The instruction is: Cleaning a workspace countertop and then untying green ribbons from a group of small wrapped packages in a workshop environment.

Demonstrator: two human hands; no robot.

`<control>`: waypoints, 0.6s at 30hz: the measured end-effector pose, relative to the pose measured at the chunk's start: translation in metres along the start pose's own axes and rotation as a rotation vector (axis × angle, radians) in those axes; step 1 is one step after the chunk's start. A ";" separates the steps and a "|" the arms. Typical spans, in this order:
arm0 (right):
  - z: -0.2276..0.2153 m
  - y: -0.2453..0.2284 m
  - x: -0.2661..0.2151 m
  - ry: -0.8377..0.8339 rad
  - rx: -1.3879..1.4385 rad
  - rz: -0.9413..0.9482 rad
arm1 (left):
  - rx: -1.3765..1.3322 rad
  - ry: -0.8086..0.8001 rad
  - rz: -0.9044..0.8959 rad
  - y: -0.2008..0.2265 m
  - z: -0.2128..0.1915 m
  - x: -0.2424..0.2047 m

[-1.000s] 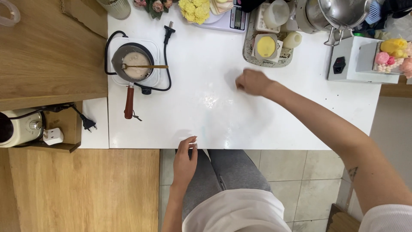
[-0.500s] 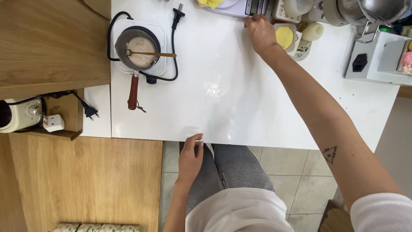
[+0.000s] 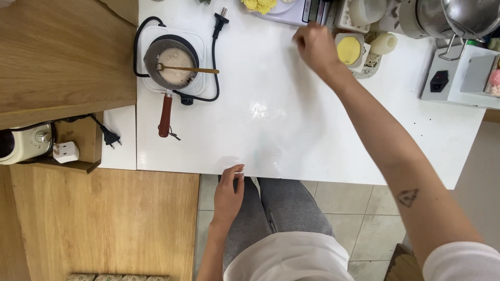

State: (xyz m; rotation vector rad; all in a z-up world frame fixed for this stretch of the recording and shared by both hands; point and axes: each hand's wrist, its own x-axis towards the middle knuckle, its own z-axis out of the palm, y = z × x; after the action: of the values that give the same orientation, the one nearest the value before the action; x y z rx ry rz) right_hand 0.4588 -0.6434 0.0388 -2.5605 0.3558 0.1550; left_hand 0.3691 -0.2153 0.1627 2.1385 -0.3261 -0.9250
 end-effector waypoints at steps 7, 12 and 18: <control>0.032 0.000 0.034 0.483 -0.035 0.121 | 0.031 -0.026 -0.054 0.000 0.000 -0.001; 0.050 -0.026 0.020 0.570 0.190 0.097 | 0.029 -0.053 -0.077 -0.002 0.004 0.004; 0.042 -0.090 -0.069 -0.264 0.183 -0.410 | 0.012 -0.039 -0.040 0.003 -0.001 0.005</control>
State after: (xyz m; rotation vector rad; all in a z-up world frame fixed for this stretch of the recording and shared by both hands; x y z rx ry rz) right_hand 0.4163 -0.5327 0.0610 -2.3358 -0.2434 0.2882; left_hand 0.3735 -0.2191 0.1627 2.1475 -0.3096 -0.9908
